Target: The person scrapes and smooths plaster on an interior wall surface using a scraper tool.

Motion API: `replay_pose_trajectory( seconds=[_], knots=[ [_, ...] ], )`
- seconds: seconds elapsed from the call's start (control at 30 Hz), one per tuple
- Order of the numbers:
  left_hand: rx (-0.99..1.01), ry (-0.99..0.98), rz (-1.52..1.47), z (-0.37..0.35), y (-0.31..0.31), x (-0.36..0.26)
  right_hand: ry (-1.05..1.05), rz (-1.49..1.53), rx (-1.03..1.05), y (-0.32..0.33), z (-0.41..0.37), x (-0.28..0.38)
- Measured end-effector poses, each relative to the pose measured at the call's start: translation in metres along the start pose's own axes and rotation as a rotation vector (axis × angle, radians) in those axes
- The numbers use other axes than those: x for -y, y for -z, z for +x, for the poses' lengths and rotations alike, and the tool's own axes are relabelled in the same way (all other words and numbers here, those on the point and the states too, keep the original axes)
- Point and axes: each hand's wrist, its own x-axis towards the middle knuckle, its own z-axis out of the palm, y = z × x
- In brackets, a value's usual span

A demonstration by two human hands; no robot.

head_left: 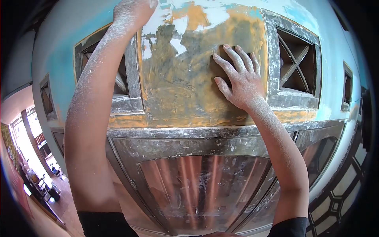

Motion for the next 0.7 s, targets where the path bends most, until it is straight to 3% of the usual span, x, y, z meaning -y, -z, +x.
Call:
replay_pose_trajectory(
  seconds=[0.07, 0.3, 0.7],
  knots=[
    [-0.059, -0.125, 0.008, -0.001, 0.000, -0.009, -0.004, 0.003, -0.001, 0.000, -0.001, 0.001],
    [-0.089, -0.107, 0.012, -0.006, 0.008, -0.035, -0.009, 0.041, -0.007, 0.000, -0.003, 0.000],
    [-0.089, -0.126, -0.064, 0.001, -0.013, -0.006, -0.007, 0.078, -0.023, -0.001, -0.006, 0.000]
  ],
)
